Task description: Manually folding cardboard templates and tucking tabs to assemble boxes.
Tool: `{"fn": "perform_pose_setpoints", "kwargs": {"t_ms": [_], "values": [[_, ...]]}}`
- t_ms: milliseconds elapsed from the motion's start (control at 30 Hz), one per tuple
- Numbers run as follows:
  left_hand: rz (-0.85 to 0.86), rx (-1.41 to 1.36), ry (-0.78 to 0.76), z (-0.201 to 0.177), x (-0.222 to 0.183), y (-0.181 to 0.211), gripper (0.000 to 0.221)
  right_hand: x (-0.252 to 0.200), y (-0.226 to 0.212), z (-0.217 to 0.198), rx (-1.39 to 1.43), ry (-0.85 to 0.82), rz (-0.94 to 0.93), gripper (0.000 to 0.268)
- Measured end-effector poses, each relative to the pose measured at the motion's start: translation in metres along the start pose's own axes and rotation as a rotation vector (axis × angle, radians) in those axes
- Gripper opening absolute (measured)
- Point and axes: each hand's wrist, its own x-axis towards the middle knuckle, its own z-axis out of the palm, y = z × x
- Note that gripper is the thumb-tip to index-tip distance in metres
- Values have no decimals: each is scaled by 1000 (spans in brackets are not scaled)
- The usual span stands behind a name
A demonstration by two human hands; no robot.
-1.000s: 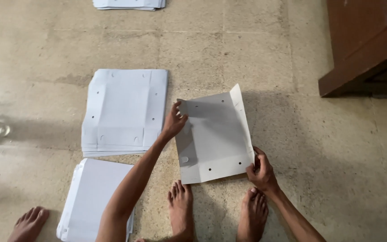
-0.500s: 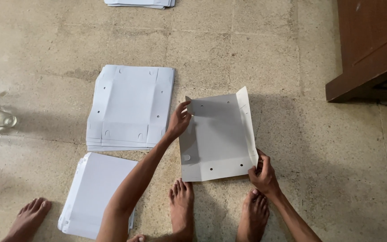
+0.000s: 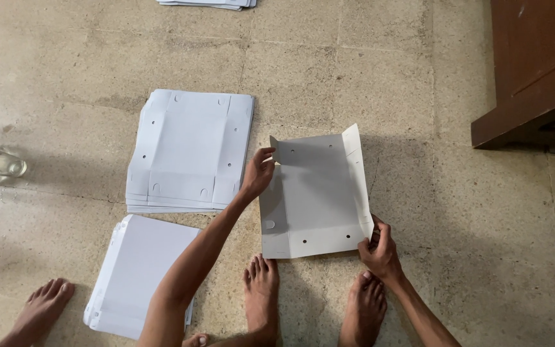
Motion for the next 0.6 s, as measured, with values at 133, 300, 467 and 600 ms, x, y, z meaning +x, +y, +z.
{"fn": "perform_pose_setpoints", "kwargs": {"t_ms": [133, 300, 467, 600], "values": [[21, 5, 7, 4, 6, -6, 39, -1, 2, 0, 10, 33, -16, 35], [67, 20, 36, 3, 2, -11, 38, -3, 18, 10, -71, 155, -110, 36], [29, 150, -12, -3, 7, -1, 37, 0, 24, 9, -101, 17, -87, 54], [4, 109, -31, 2, 10, -18, 36, -6, 33, 11, -70, 62, -53, 53]]}}
